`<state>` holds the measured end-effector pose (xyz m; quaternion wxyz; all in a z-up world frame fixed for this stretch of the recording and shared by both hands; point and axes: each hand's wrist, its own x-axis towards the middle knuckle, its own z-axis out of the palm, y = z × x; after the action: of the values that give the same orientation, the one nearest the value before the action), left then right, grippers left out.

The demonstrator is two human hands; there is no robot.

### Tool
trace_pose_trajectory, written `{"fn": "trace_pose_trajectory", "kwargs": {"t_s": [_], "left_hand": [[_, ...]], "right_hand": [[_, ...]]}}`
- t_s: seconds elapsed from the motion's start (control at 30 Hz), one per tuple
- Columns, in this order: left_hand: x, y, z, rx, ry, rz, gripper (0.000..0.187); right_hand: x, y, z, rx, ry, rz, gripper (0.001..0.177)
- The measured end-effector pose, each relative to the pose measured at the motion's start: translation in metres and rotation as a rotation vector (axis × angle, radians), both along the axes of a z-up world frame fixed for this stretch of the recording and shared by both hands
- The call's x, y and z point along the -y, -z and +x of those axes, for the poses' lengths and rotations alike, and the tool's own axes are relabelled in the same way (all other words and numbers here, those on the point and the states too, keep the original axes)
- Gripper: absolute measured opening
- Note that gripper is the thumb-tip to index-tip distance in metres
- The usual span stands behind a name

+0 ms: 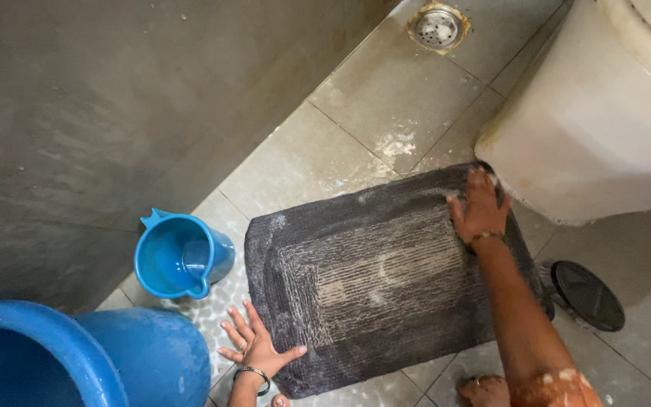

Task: The person scrubs a dark rectangular mat on a tiled bathroom floor using a small brush and water from a blue bucket. They repeatedly scrub the mat's surface, occasionally pouring water from a small blue cup to rinse the area, and continue scrubbing until the end of the clip.

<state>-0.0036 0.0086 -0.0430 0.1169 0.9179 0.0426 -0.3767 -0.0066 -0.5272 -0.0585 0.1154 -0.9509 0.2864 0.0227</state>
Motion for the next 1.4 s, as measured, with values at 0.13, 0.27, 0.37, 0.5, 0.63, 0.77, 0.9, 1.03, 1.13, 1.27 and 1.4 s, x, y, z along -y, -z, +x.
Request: {"fn": "trace_pose_trajectory", "kwargs": {"t_s": [0.13, 0.27, 0.37, 0.5, 0.63, 0.77, 0.9, 1.03, 1.13, 1.27, 1.4], "left_hand": [[0.001, -0.004, 0.0, -0.004, 0.004, -0.004, 0.177], [0.001, -0.006, 0.0, -0.018, 0.018, 0.02, 0.172], [0.001, -0.008, 0.003, -0.027, 0.027, 0.015, 0.169], [0.003, -0.009, 0.002, -0.019, 0.018, 0.012, 0.167], [0.004, -0.015, 0.001, -0.02, 0.016, 0.016, 0.167], [0.005, -0.02, 0.003, -0.041, 0.026, 0.014, 0.167], [0.005, -0.026, 0.002, -0.044, 0.013, -0.009, 0.164], [0.008, -0.037, 0.005, -0.08, 0.02, 0.012, 0.162], [0.008, -0.043, 0.006, -0.072, 0.018, -0.007, 0.16], [0.007, -0.045, 0.005, -0.051, 0.012, -0.025, 0.16], [0.007, -0.046, 0.003, -0.027, -0.011, -0.046, 0.163]], "right_hand": [[-0.034, 0.028, -0.041, 0.137, 0.134, -0.043, 0.092], [-0.061, 0.021, -0.024, -0.047, 0.177, -0.062, 0.088], [-0.089, -0.001, 0.018, -0.118, 0.112, -0.039, 0.083], [-0.168, -0.044, 0.072, -0.366, -0.117, -0.051, 0.075], [-0.236, -0.08, 0.053, -0.522, -0.475, -0.034, 0.067], [-0.217, -0.073, 0.007, -0.56, -0.597, -0.086, 0.066], [-0.165, -0.044, 0.005, -0.142, -0.332, -0.042, 0.077], [-0.186, -0.037, 0.051, -0.329, -0.146, -0.064, 0.075], [-0.237, -0.047, 0.087, -0.338, -0.231, -0.01, 0.074], [-0.325, -0.057, 0.091, -0.276, -0.548, -0.023, 0.068], [-0.359, -0.06, 0.046, -0.228, -0.863, -0.005, 0.069]]}}
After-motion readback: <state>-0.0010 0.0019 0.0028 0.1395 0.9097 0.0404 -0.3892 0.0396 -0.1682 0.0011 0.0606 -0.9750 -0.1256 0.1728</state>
